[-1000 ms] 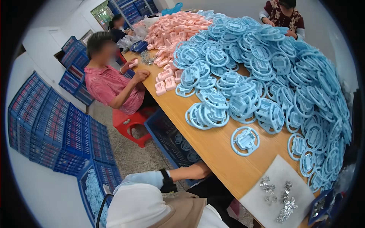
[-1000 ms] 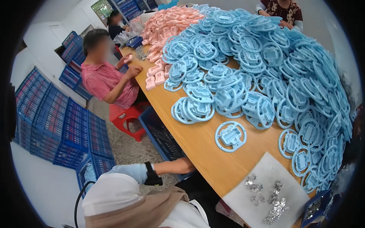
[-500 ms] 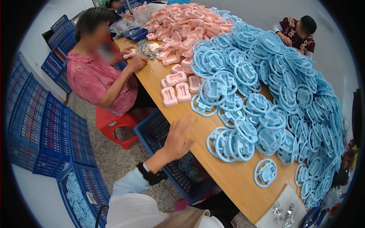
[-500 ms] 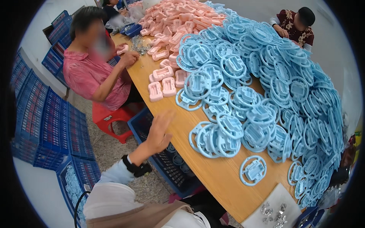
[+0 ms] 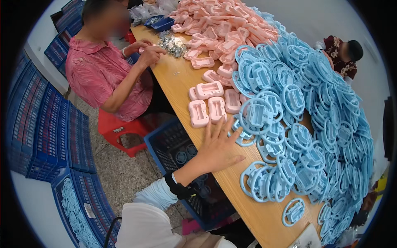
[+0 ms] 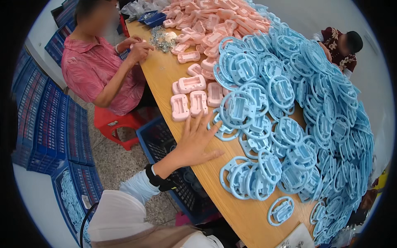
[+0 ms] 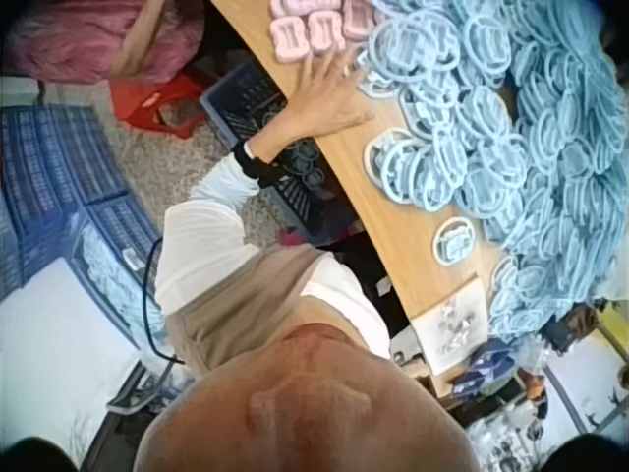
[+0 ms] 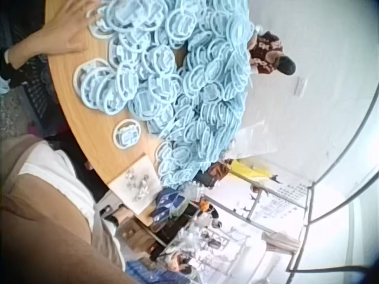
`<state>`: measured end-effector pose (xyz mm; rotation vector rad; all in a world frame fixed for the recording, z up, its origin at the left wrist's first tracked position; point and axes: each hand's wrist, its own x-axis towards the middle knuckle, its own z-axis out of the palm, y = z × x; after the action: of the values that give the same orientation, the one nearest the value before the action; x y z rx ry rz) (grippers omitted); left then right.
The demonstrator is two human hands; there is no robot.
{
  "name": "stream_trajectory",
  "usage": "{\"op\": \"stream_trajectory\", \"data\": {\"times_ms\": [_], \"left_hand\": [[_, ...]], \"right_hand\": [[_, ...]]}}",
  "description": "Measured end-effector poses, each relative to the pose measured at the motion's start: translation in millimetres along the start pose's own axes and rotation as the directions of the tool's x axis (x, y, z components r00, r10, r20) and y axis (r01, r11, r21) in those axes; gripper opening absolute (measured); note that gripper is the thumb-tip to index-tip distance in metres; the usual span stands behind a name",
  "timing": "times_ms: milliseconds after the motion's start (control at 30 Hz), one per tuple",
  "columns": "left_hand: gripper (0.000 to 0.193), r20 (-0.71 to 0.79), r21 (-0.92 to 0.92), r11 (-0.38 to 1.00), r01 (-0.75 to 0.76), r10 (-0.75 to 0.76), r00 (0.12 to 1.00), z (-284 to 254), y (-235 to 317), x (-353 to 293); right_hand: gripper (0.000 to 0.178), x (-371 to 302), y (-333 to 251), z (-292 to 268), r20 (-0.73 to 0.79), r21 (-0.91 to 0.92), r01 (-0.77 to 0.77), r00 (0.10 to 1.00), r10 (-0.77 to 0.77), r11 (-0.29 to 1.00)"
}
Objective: The person is assembling small silver metal components into larger light blue circular plastic housings.
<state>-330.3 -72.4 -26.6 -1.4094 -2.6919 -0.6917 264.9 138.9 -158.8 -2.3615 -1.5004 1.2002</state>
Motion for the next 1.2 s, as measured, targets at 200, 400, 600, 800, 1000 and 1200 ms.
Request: {"op": "stream_trajectory", "data": {"times_ms": [200,400,600,800,1000,1200], "left_hand": [[0.076,0.037,-0.024,0.999,-0.036,0.037,0.999,-1.6,-3.0,-0.6],[0.071,0.045,0.028,0.996,-0.085,0.083,0.996,-1.0,-2.2,-0.2],[0.07,0.047,0.068,0.995,-0.069,0.066,0.997,2.5,-2.4,0.1],[0.072,0.033,0.111,0.99,-0.082,0.079,0.996,3.6,-2.5,-0.4],[0.073,0.014,0.098,0.994,-0.049,0.048,0.999,7.5,-0.8,-0.6],[0.074,-0.045,0.118,0.991,-0.069,0.074,0.996,11.3,-0.9,-2.1]], "right_hand": [[0.055,7.8,-38.1,27.6,0.012,0.051,0.058,0.998,-0.059,0.997],[0.055,10.2,-67.6,50.6,0.013,0.113,0.119,0.992,-0.122,0.986],[0.056,13.0,-86.8,60.7,0.001,0.202,0.165,0.986,-0.169,0.965],[0.057,10.8,-93.6,56.8,-0.047,0.315,0.202,0.979,-0.197,0.927],[0.059,6.1,-86.7,35.7,-0.156,0.471,0.248,0.968,-0.197,0.846],[0.061,-3.8,-64.1,4.4,-0.263,0.626,0.301,0.95,-0.168,0.72]]}}
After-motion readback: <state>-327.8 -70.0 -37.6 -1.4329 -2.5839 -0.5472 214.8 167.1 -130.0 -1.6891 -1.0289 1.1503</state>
